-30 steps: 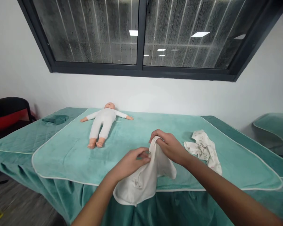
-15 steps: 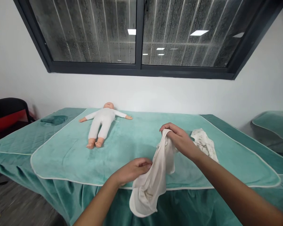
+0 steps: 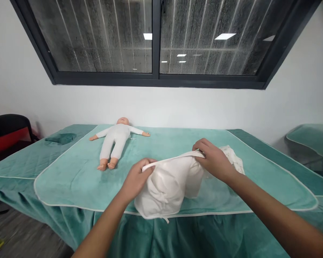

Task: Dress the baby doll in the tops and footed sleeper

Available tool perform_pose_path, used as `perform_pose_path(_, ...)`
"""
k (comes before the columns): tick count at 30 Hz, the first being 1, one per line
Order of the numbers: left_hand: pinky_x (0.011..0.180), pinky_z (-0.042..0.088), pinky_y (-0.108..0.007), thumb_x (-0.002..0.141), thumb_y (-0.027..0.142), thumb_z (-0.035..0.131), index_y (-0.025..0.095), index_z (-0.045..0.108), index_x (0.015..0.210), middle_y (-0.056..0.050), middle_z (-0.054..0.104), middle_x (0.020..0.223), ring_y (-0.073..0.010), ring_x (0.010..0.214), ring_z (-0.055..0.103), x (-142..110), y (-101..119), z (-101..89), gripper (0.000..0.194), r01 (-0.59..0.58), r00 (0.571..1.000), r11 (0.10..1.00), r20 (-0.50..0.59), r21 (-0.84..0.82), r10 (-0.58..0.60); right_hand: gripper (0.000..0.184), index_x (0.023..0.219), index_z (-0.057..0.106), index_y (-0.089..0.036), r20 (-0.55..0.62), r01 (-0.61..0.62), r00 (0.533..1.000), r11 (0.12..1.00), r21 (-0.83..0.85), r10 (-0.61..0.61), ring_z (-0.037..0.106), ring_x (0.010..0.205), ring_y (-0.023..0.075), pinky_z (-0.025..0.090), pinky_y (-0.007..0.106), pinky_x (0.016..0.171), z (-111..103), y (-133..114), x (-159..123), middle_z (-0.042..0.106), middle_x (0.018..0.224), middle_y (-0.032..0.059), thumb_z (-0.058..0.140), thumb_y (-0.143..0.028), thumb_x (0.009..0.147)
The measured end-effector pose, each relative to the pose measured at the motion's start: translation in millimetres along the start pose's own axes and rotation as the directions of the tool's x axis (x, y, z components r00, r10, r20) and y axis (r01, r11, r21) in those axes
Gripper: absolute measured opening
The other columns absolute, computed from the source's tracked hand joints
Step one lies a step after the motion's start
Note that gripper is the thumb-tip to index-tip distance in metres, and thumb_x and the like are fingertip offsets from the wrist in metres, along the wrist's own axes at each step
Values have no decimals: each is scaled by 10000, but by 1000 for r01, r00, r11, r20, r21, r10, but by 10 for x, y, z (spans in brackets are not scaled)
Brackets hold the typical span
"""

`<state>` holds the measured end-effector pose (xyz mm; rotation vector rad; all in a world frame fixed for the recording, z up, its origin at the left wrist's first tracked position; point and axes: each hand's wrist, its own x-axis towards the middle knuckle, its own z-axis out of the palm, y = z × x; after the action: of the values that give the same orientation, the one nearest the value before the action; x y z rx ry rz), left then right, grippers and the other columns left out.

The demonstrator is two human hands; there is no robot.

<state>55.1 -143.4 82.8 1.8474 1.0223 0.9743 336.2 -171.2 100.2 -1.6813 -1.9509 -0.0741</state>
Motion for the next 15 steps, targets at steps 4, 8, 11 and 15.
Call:
perform_pose_path(4,608,334,-233,877,449,499,206,354,681,50,399,653,-124,652,409,34,78,-75,344,53,997,987,-60,154,-44,155,966,531,-248,-102,-19,995,984,-178,1,602,812,184,419,287,597,-17,-17,-34,603,1111,23,479,-191,831)
perform_pose_path(8,633,363,-244,817,489,600,227,482,844,46,560,802,-146,722,511,3,192,-162,288,-35,998,926,55,375,15,345,1074,529,-245,-143,7,989,981,-194,-36,612,960,195,434,280,628,-58,-9,-31,613,1182,21,426,-84,787)
perform_pose_path(11,707,387,-271,854,372,560,262,535,1002,30,656,960,-187,853,601,14,180,-251,186,-89,996,819,32,567,85,378,1075,553,-258,-69,-1,998,988,-156,-10,624,921,186,436,280,649,-71,45,-31,655,1119,-2,404,-71,782)
perform_pose_path(15,758,396,-302,842,217,500,258,528,1143,-17,680,1051,-234,980,631,92,-25,-358,305,32,977,697,-169,716,128,288,1020,605,-279,8,-122,992,991,-55,123,624,786,179,420,282,624,0,170,-41,696,1001,-17,424,-168,825)
